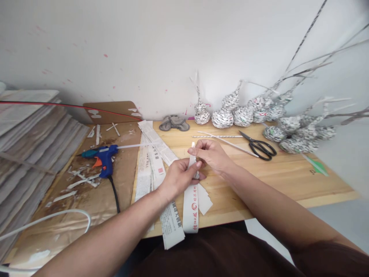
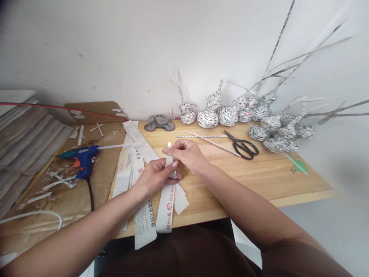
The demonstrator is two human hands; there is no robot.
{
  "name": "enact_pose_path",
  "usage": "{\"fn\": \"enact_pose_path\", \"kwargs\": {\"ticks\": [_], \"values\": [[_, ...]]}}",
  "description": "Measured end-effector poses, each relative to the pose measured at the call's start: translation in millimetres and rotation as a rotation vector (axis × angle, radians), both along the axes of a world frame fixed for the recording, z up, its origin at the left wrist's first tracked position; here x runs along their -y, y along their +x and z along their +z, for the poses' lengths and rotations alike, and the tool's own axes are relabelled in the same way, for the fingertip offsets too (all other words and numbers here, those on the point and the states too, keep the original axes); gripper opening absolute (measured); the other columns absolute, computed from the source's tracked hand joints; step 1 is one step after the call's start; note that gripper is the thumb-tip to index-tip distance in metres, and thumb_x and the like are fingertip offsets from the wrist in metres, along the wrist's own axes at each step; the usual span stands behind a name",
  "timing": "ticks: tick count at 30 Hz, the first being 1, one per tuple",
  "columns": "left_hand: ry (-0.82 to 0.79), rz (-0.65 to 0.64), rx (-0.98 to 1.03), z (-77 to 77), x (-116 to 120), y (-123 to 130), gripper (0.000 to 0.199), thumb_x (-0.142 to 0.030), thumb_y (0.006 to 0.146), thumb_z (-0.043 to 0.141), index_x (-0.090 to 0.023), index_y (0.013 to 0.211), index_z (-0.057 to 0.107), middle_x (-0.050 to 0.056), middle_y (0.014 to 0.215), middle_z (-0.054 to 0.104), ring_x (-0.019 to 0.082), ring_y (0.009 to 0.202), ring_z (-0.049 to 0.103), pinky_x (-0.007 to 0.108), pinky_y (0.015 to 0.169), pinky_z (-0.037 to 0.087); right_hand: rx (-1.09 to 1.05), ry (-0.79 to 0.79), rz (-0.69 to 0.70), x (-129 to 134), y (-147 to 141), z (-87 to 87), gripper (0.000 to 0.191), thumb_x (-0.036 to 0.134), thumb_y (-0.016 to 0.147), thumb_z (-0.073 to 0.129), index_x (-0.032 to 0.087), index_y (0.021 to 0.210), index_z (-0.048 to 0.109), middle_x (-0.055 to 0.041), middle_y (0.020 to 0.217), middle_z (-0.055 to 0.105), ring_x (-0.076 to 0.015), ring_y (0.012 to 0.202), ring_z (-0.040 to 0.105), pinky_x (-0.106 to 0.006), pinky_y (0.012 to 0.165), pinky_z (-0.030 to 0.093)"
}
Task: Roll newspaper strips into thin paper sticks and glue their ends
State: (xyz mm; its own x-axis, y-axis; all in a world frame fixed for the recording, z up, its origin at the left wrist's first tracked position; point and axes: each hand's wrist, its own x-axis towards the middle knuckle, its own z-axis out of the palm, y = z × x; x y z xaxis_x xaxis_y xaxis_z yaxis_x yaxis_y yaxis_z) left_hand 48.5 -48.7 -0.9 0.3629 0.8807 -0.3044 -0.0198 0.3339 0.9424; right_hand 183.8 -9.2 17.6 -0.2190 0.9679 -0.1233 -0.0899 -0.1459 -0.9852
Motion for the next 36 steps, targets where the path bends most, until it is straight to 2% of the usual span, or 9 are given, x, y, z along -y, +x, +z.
{"fn": "enact_pose_path", "kwargs": {"ticks": [3, 6, 10, 16, 22, 27, 32, 36], "values": [[-0.025, -0.028, 0.044, 3.9, -0.7, -0.6, 0.031, -0.043, 0.081, 0.062, -0.014, 0.090, 0.069, 0.007, 0.073, 0.070, 0.016, 0.072, 0.066, 0.027, 0.064, 0.056, -0.015, -0.020, 0.055, 0.2, 2.0, -0.1, 0.040, 0.041, 0.063, 0.080, 0.019, 0.061, 0.047, 0.0064, 0.044, 0.052, -0.0062, 0.032, 0.040, -0.018, 0.030, 0.028], [-0.046, -0.017, 0.097, 6.7, -2.0, -2.2, 0.032, -0.041, 0.081, 0.062, -0.012, 0.090, 0.069, 0.009, 0.078, 0.070, 0.017, 0.074, 0.066, 0.025, 0.057, 0.055, 0.023, -0.014, 0.187, -0.4, 6.9, 2.5, 0.032, 0.044, 0.071, 0.073, 0.017, 0.070, 0.056, 0.0045, 0.048, 0.056, -0.0073, 0.034, 0.045, -0.019, 0.033, 0.032], [-0.042, 0.008, 0.143, 4.4, -4.2, -3.2, 0.031, -0.039, 0.081, 0.063, -0.010, 0.090, 0.069, 0.009, 0.079, 0.070, 0.017, 0.076, 0.066, 0.028, 0.066, 0.056, 0.075, 0.006, 0.339, -2.6, 12.6, 4.0, 0.029, 0.042, 0.074, 0.070, 0.014, 0.077, 0.065, 0.0027, 0.051, 0.058, -0.0088, 0.039, 0.052, -0.020, 0.039, 0.037], [-0.001, -0.045, 0.142, -1.8, -3.9, -2.2, 0.034, -0.041, 0.083, 0.059, -0.010, 0.092, 0.069, 0.009, 0.081, 0.070, 0.017, 0.077, 0.067, 0.032, 0.072, 0.056, 0.022, -0.056, 0.232, -4.5, 11.2, -3.9, 0.029, 0.037, 0.068, 0.076, 0.014, 0.064, 0.059, 0.0035, 0.050, 0.058, -0.0064, 0.036, 0.048, -0.017, 0.035, 0.035], [0.014, -0.084, 0.140, 1.1, -2.1, -1.3, 0.033, -0.041, 0.082, 0.061, -0.011, 0.091, 0.069, 0.009, 0.084, 0.070, 0.018, 0.085, 0.066, 0.034, 0.080, 0.054, -0.073, -0.147, 0.233, -3.9, 7.4, -5.6, 0.036, 0.037, 0.065, 0.079, 0.017, 0.063, 0.049, 0.0053, 0.046, 0.057, -0.0073, 0.030, 0.046, -0.017, 0.029, 0.031], [-0.019, -0.111, 0.123, 1.1, -2.4, -2.5, 0.033, -0.041, 0.085, 0.056, -0.011, 0.095, 0.069, 0.011, 0.085, 0.071, 0.019, 0.087, 0.066, 0.033, 0.080, 0.053, -0.057, -0.091, 0.232, -2.7, 8.2, -4.1, 0.033, 0.035, 0.068, 0.077, 0.016, 0.062, 0.050, 0.0058, 0.045, 0.055, -0.0035, 0.030, 0.038, -0.015, 0.028, 0.024], [-0.005, -0.152, 0.129, -0.5, -4.4, -4.5, 0.034, -0.040, 0.087, 0.053, -0.012, 0.098, 0.069, 0.011, 0.088, 0.072, 0.020, 0.089, 0.067, 0.032, 0.079, 0.052, -0.034, -0.112, 0.397, -0.2, 12.5, 0.3, 0.025, 0.039, 0.077, 0.068, 0.015, 0.078, 0.062, 0.0064, 0.045, 0.052, -0.0073, 0.030, 0.044, -0.018, 0.030, 0.031], [0.008, -0.160, 0.115, -0.3, -3.3, -3.8, 0.035, -0.040, 0.088, 0.051, -0.012, 0.103, 0.066, 0.012, 0.086, 0.072, 0.021, 0.090, 0.067, 0.034, 0.080, 0.052, -0.034, -0.082, 0.317, -2.9, 12.6, -0.2, 0.027, 0.035, 0.072, 0.074, 0.013, 0.067, 0.060, 0.0046, 0.046, 0.054, -0.0036, 0.032, 0.039, -0.015, 0.030, 0.026]]}}
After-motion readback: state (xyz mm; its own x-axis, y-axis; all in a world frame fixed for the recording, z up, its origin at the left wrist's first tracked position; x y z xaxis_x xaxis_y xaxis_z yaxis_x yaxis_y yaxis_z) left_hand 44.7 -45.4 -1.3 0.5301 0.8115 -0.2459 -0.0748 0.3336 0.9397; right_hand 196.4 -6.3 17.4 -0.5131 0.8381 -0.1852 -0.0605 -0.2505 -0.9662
